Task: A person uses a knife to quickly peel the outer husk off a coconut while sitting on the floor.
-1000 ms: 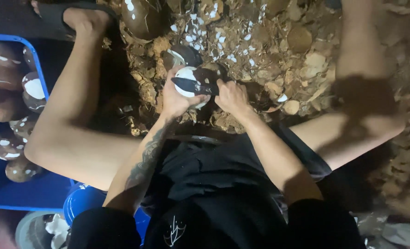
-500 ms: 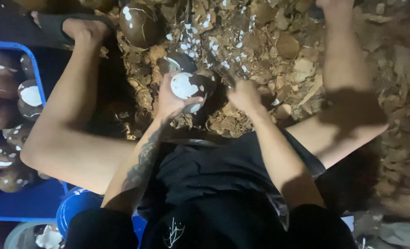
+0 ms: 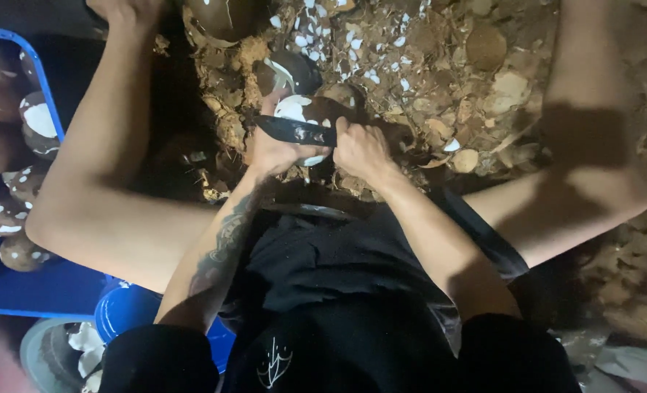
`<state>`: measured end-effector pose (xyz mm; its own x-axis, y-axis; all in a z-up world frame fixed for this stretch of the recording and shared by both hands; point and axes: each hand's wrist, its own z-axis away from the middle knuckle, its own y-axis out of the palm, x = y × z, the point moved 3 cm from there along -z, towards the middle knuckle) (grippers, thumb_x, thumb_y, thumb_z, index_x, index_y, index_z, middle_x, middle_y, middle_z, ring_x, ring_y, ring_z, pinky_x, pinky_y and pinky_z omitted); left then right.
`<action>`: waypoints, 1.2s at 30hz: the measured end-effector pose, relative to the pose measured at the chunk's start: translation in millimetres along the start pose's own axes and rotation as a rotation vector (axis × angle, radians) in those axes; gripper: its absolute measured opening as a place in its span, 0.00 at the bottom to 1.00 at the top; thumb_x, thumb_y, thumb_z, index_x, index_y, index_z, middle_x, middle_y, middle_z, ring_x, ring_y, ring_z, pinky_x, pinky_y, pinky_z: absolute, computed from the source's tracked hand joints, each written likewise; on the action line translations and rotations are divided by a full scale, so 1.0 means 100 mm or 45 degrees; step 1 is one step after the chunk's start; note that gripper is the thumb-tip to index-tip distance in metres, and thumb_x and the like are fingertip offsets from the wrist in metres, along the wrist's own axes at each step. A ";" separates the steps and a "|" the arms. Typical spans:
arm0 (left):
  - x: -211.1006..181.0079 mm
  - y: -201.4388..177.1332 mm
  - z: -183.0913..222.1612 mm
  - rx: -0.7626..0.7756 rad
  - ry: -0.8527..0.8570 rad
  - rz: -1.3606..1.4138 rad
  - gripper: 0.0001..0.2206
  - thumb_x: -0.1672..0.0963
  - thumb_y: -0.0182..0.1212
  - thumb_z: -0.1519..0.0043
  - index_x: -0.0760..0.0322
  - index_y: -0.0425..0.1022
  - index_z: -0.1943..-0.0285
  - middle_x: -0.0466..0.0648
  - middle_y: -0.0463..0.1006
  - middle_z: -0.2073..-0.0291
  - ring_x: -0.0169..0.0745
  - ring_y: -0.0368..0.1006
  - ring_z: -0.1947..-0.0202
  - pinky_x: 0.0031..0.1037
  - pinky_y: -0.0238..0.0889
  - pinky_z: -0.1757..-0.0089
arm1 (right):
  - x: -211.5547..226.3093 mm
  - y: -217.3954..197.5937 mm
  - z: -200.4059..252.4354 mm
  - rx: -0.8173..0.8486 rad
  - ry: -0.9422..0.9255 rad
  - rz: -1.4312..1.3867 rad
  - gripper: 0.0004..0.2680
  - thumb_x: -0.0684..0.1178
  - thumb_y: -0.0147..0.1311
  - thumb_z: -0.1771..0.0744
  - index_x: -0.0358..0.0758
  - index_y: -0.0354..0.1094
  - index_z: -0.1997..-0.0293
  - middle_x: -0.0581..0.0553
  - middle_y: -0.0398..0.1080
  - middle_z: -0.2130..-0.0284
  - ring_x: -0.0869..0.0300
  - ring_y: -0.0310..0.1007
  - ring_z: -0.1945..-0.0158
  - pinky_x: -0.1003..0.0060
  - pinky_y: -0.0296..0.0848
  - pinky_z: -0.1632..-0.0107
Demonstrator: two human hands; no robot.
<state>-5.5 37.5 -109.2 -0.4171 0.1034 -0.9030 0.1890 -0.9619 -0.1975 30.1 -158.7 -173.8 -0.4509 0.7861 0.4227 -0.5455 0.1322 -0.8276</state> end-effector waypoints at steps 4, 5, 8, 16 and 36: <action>-0.02 -0.01 0.01 0.045 -0.132 -0.063 0.56 0.56 0.95 0.70 0.63 0.63 0.29 0.62 0.75 0.41 0.67 0.72 0.36 0.56 0.63 0.37 | -0.11 0.03 0.01 -0.029 0.039 0.124 0.14 0.51 0.52 0.37 0.35 0.67 0.50 0.36 0.77 0.74 0.38 0.83 0.67 0.41 0.80 0.63; -0.06 0.02 0.00 0.024 -0.146 -0.030 0.55 0.56 0.96 0.70 0.62 0.63 0.31 0.62 0.75 0.42 0.66 0.72 0.37 0.55 0.63 0.37 | -0.13 0.01 0.04 0.004 0.015 0.079 0.14 0.52 0.53 0.37 0.36 0.68 0.50 0.35 0.77 0.73 0.38 0.83 0.67 0.40 0.80 0.62; -0.01 0.00 -0.01 0.002 0.002 0.039 0.50 0.58 0.94 0.67 0.62 0.64 0.33 0.62 0.76 0.46 0.66 0.73 0.39 0.52 0.63 0.40 | 0.02 -0.18 0.12 0.007 -0.054 0.069 0.13 0.51 0.51 0.37 0.36 0.70 0.52 0.35 0.77 0.74 0.38 0.83 0.68 0.42 0.80 0.64; 0.10 -0.02 -0.07 -0.011 0.081 0.022 0.49 0.56 0.96 0.68 0.63 0.68 0.36 0.59 0.77 0.49 0.61 0.75 0.43 0.53 0.66 0.43 | -0.24 -0.05 -0.05 -0.080 -0.033 0.109 0.16 0.52 0.53 0.37 0.31 0.72 0.51 0.32 0.77 0.74 0.37 0.83 0.68 0.42 0.79 0.65; 0.01 0.10 -0.06 0.066 -0.077 -0.067 0.56 0.56 0.94 0.71 0.68 0.64 0.28 0.62 0.75 0.44 0.64 0.72 0.36 0.52 0.67 0.39 | -0.27 -0.47 0.13 0.198 0.483 -0.182 0.17 0.49 0.49 0.34 0.33 0.72 0.41 0.25 0.79 0.59 0.33 0.80 0.50 0.37 0.77 0.50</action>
<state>1.1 29.4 -114.4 -0.4785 0.1403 -0.8668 0.1197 -0.9675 -0.2227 59.0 -193.8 -141.1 -0.0874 0.9366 0.3393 -0.6966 0.1861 -0.6929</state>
